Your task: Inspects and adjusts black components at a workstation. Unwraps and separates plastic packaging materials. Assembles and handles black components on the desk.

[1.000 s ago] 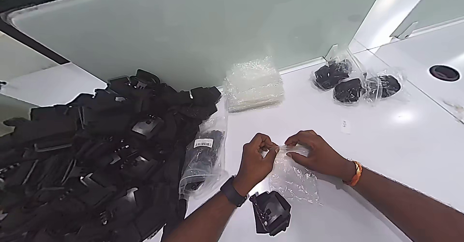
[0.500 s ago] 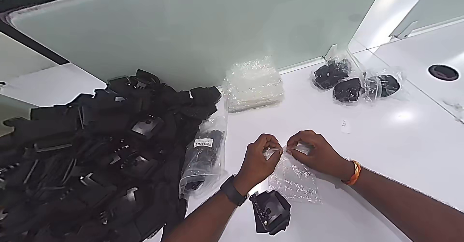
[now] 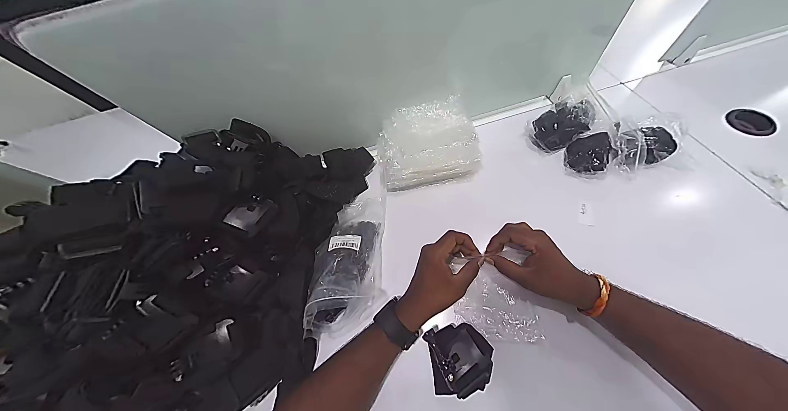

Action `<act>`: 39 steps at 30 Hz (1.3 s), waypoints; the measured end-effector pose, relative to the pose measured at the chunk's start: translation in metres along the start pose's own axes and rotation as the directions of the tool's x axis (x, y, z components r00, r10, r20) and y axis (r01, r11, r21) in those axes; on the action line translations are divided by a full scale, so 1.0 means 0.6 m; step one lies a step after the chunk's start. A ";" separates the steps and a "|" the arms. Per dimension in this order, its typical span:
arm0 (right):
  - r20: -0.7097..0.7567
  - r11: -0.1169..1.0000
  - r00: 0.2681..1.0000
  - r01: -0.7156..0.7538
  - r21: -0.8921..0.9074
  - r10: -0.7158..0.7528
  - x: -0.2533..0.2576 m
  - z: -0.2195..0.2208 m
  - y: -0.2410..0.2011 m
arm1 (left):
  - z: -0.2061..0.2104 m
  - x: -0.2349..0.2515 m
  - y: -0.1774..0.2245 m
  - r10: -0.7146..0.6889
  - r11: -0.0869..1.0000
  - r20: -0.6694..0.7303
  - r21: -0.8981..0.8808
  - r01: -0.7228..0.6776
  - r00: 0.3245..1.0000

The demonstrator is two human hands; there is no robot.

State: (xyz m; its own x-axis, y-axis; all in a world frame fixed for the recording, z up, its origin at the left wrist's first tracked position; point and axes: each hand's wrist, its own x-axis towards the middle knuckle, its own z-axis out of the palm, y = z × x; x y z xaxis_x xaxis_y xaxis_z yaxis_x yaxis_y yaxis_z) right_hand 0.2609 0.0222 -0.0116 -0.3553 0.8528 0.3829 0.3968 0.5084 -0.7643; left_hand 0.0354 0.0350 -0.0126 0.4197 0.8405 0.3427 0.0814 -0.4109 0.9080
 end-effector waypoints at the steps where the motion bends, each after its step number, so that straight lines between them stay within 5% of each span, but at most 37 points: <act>1: 0.010 1.000 1.000 -0.006 -0.003 0.006 0.000 0.000 0.001 | 0.000 0.000 0.000 0.005 1.000 -0.007 0.008 -0.005 1.000; 6: 0.063 0.997 0.996 -0.067 0.050 0.064 0.003 -0.003 0.003 | -0.002 0.001 -0.004 0.017 1.000 -0.065 -0.016 -0.018 0.998; 14: -0.108 0.934 0.990 -0.044 0.353 0.087 0.012 -0.007 0.006 | -0.003 0.003 -0.005 -0.042 0.998 -0.090 -0.057 0.037 0.995; 20: -0.054 0.955 0.998 -0.019 0.297 0.037 0.007 -0.001 0.001 | -0.002 0.002 -0.005 -0.031 0.999 -0.013 -0.036 0.031 0.999; 39: -0.017 0.969 0.999 -0.032 0.243 0.038 0.006 0.000 0.002 | 0.000 0.001 -0.002 -0.001 1.000 -0.078 -0.004 0.001 0.997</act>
State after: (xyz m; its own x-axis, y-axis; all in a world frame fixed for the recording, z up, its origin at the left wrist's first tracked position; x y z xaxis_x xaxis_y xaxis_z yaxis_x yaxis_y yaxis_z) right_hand 0.2602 0.0258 -0.0112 -0.3259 0.8731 0.3625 0.1901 0.4362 -0.8795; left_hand 0.0356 0.0361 -0.0131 0.3479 0.8658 0.3597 0.0777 -0.4090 0.9092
